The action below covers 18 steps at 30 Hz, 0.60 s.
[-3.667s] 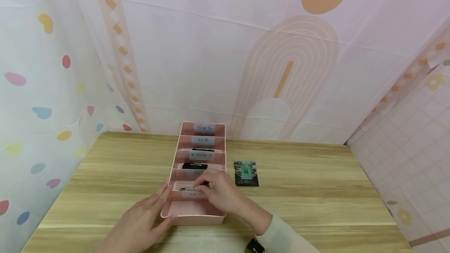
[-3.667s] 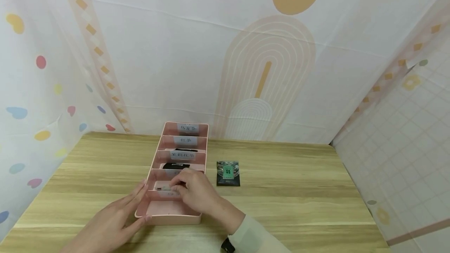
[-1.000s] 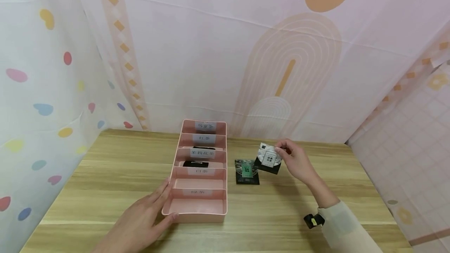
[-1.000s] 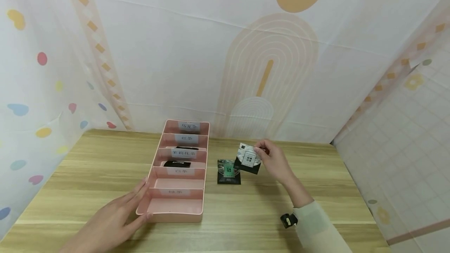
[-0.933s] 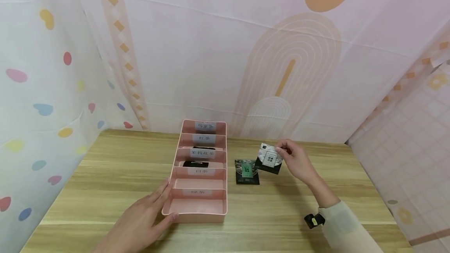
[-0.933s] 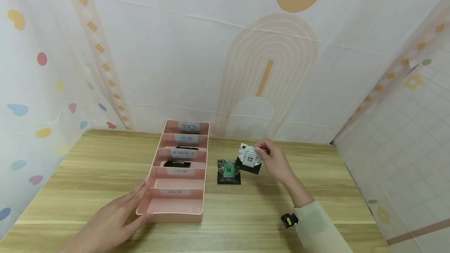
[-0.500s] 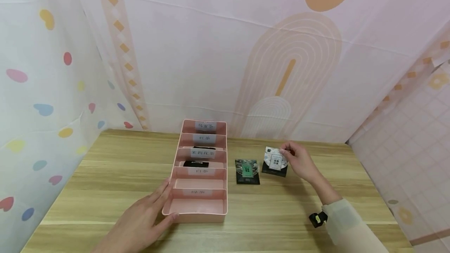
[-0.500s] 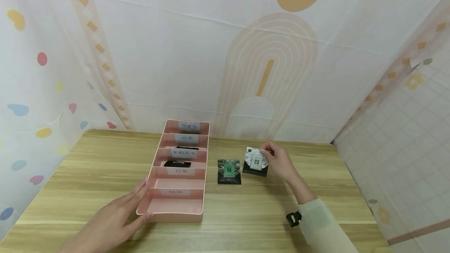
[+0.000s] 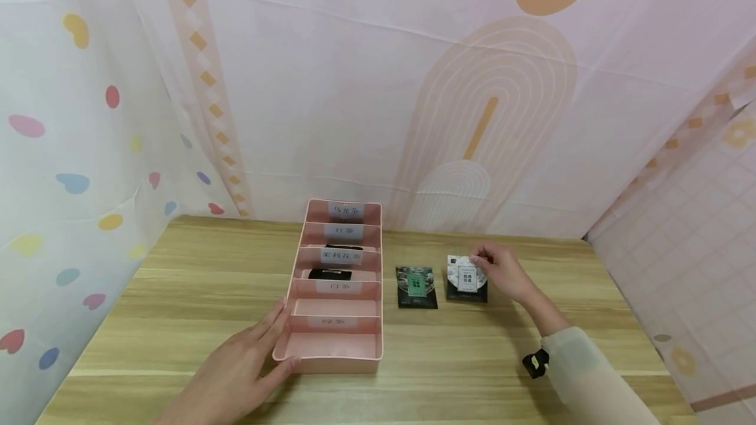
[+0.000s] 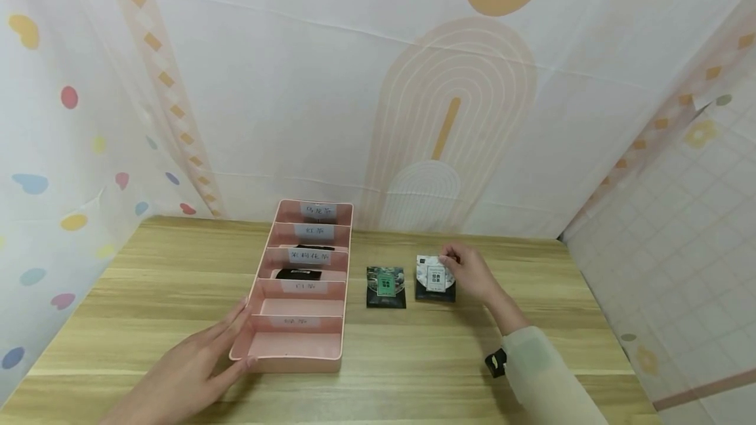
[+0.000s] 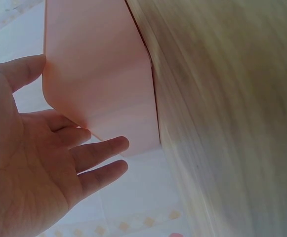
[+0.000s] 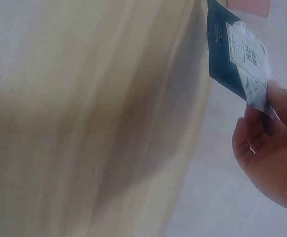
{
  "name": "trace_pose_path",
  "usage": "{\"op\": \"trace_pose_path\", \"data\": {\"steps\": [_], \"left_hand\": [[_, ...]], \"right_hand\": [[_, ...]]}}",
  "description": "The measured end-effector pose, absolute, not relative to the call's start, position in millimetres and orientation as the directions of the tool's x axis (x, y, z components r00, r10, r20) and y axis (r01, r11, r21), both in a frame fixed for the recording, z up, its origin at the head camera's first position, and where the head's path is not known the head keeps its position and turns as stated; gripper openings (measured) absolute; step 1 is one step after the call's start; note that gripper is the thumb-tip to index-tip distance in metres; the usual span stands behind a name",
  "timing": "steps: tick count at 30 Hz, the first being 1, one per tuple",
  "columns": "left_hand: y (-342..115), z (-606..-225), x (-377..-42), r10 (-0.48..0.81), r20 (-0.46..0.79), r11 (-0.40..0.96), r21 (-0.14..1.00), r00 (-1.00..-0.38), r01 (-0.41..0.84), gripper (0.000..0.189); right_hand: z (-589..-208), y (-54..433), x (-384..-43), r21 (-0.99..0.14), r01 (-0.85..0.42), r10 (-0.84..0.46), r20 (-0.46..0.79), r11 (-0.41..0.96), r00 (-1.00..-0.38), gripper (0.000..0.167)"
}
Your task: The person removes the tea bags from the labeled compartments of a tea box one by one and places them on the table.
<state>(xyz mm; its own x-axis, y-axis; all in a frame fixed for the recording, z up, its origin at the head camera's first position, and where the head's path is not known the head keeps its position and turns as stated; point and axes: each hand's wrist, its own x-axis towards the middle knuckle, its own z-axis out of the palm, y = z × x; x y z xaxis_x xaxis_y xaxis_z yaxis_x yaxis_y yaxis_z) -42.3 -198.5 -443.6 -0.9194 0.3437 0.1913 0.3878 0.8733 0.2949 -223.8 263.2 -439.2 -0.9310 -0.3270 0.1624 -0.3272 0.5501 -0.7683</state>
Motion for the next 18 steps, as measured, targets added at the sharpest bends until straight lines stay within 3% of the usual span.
{"op": "trace_pose_path", "data": {"steps": [18], "left_hand": [[-197.4,-441.4,-42.7,0.345,0.219,0.87,0.292,-0.913,0.398,0.075]], "right_hand": [[-464.0,263.9,-236.8,-0.711,-0.314,-0.356,0.096,0.629,-0.93,0.009]]}}
